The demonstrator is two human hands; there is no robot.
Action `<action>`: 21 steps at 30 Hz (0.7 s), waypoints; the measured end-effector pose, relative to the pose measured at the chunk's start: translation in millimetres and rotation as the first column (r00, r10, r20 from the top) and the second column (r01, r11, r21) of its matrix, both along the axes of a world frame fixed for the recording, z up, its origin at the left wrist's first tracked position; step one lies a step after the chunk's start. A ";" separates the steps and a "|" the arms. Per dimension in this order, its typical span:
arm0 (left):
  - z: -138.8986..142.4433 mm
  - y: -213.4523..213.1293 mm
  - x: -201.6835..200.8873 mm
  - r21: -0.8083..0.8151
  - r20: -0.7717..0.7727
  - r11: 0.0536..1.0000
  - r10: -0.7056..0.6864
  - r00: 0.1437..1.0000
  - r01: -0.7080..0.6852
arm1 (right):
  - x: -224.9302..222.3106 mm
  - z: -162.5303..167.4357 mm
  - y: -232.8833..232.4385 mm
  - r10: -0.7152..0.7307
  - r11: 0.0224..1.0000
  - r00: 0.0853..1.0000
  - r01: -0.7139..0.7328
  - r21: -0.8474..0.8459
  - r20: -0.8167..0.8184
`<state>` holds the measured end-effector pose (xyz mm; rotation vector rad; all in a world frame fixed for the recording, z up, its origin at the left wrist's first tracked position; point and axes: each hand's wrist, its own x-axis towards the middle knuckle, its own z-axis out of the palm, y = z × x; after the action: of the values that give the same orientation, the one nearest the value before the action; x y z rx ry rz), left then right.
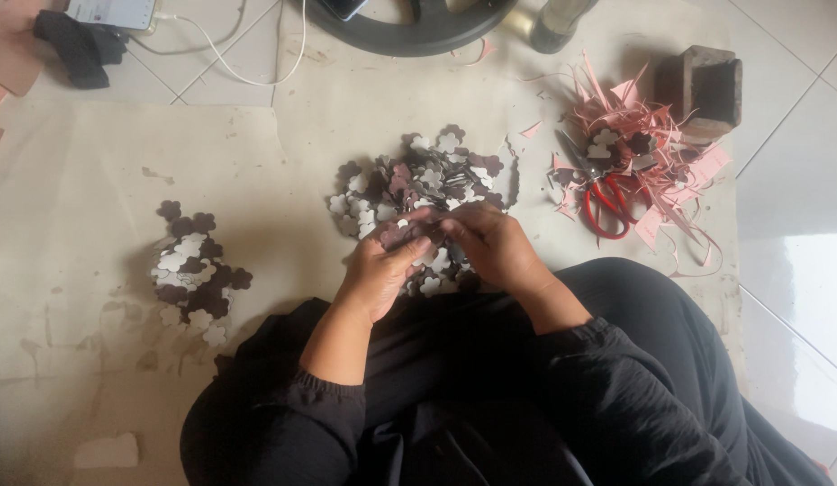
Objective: The person sits on the floor and repeatedly picks up small flower-shaped paper cutouts, aligns them, and places them into a growing pile. The hands handle the cutouts one at a time, occasionally shifting the pile to make space.
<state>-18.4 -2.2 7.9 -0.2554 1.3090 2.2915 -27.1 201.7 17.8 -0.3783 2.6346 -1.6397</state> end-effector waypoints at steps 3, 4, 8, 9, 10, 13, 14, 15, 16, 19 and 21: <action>3.8 -1.0 -0.7 -0.048 0.013 0.999 -0.014 1.000 0.015 | -3.6 -7.8 2.1 -0.102 0.957 0.811 0.238 -0.165 0.576; 3.8 -0.9 -0.9 -0.066 0.013 0.998 -0.015 1.000 0.016 | -4.1 -9.4 2.6 -0.077 0.940 0.805 0.254 -0.226 0.588; -0.7 3.1 -0.3 -0.061 -0.070 0.997 0.034 0.997 -0.038 | -2.6 -12.1 -1.9 -0.024 0.922 0.832 0.233 -0.309 0.554; -2.4 5.1 0.4 -0.046 -0.094 0.997 0.062 0.994 -0.066 | -1.1 -12.1 -3.8 0.012 0.924 0.855 0.189 -0.333 0.519; -3.9 7.2 0.9 -0.031 -0.118 0.995 0.089 0.989 -0.093 | 0.4 -11.8 -5.2 0.048 0.923 0.874 0.146 -0.356 0.483; -6.5 10.1 3.7 -0.164 -0.158 0.986 0.013 0.987 -0.039 | 1.2 -11.6 -12.8 0.089 0.848 0.885 0.173 -0.501 0.456; -7.0 10.1 4.0 -0.151 -0.067 0.987 0.047 0.997 -0.057 | 0.8 -11.0 -15.0 0.093 0.803 0.883 0.207 -0.559 0.460; -7.3 9.3 3.7 -0.140 0.023 0.987 0.081 0.996 -0.077 | -0.1 -9.0 -14.1 0.082 0.773 0.852 0.273 -0.572 0.517; -7.6 8.3 3.1 -0.132 0.113 0.986 0.115 0.987 -0.099 | -1.2 -6.1 -12.1 0.076 0.741 0.817 0.338 -0.580 0.572; -9.4 3.2 -0.1 0.244 0.110 0.955 0.143 0.984 -0.166 | 1.3 4.1 -13.7 0.074 0.767 0.853 0.283 -0.576 0.517; -11.9 1.1 -2.4 0.242 0.103 0.953 0.161 0.981 -0.182 | 6.8 12.2 -17.1 0.061 0.915 0.958 0.058 -0.398 0.280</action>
<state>-20.8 -1.1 -4.0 -0.3856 0.9764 2.5338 -20.3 184.6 30.0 -0.1278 2.0827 -2.0589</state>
